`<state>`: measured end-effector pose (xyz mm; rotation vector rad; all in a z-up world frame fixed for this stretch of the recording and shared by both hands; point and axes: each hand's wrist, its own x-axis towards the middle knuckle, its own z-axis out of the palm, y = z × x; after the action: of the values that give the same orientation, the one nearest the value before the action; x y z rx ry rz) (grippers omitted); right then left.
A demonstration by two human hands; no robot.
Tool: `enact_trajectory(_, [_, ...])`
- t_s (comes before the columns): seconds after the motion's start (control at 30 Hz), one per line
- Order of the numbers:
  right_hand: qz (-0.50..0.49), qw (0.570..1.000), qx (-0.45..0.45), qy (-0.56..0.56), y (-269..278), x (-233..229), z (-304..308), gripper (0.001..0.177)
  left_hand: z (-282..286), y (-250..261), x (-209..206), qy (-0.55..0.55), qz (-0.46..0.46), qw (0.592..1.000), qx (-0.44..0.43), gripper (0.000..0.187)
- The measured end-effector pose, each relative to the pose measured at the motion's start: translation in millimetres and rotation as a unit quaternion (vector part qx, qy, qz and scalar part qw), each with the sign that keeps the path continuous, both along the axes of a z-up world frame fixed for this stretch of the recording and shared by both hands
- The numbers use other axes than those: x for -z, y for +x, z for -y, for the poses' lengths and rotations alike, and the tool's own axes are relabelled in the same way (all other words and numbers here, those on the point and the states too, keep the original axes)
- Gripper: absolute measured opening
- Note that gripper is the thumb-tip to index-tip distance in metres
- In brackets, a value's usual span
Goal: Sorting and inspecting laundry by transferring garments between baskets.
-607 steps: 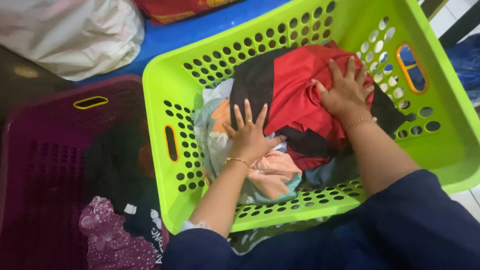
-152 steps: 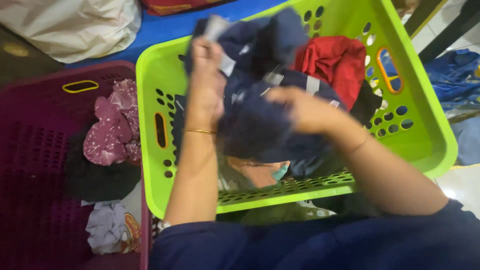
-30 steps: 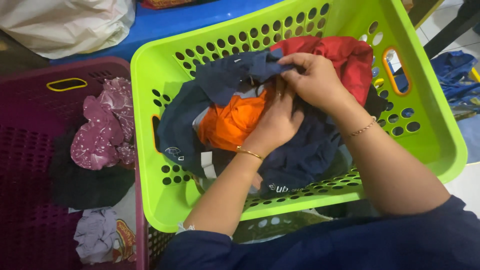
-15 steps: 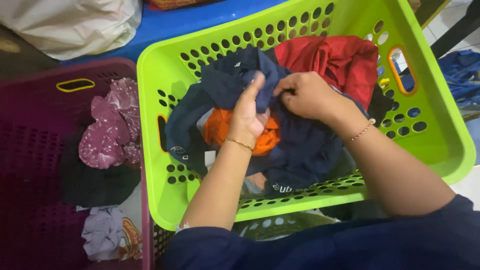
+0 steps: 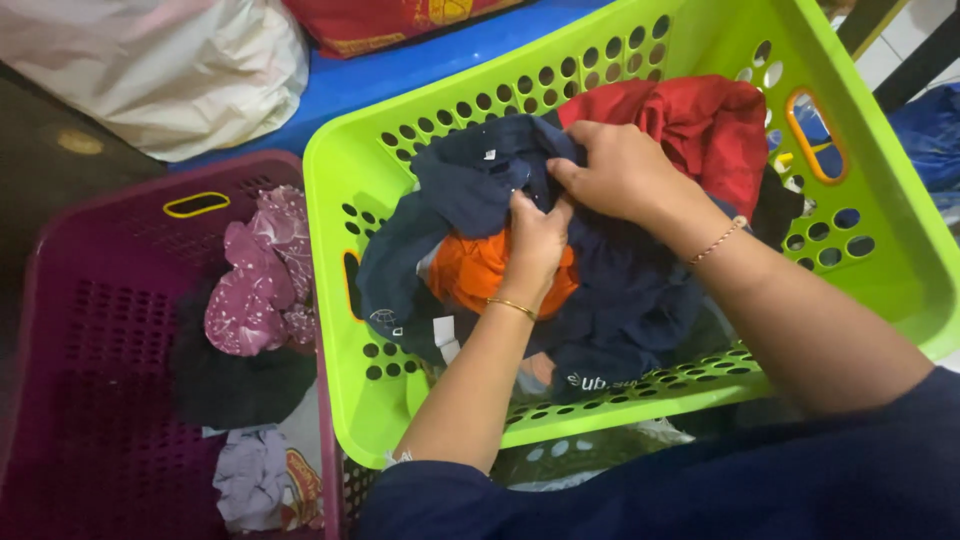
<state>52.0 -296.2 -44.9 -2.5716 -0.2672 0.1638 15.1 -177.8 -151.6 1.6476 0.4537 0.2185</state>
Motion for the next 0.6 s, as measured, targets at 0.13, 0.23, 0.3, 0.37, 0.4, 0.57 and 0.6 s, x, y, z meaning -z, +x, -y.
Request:
enact_trajectory(0.13, [0.0, 0.998, 0.027, 0.062, 23.2, 43.7, 5.6, 0.036, 11.3, -22.3, -49.7, -0.057, 0.016, 0.998, 0.003, 0.066])
enact_trajectory(0.23, [-0.062, 0.956, 0.106, 0.267, 36.3, 79.0, -0.5, 0.034, -2.2, -21.5, -60.5, -0.293, 0.024, 0.956, -0.014, 0.065])
enact_trajectory(0.3, [-0.209, 0.82, 0.156, 0.509, 57.5, 104.0, 1.8, 0.034, -7.9, -13.6, -64.9, -0.47, 0.003, 0.883, -0.017, 0.058])
enact_trajectory(0.37, [-0.265, 0.779, 0.18, 0.539, 42.5, 87.5, 3.8, 0.036, -8.2, -12.8, -50.3, -0.471, 0.03, 0.882, -0.015, 0.046])
enact_trajectory(0.4, [-0.321, 0.732, 0.201, 0.566, 35.8, 77.0, 2.7, 0.038, -9.9, -12.0, -45.2, -0.47, 0.057, 0.881, -0.013, 0.034])
enact_trajectory(0.57, [-0.297, 0.716, 0.176, 0.607, 30.8, 65.2, -0.9, 0.048, -11.6, -17.8, -50.1, -0.477, 0.06, 0.876, 0.025, 0.031])
enact_trajectory(0.6, [-0.297, 0.708, 0.17, 0.618, 28.5, 62.1, -3.6, 0.049, -12.1, -20.9, -54.2, -0.472, 0.072, 0.878, 0.021, 0.027])
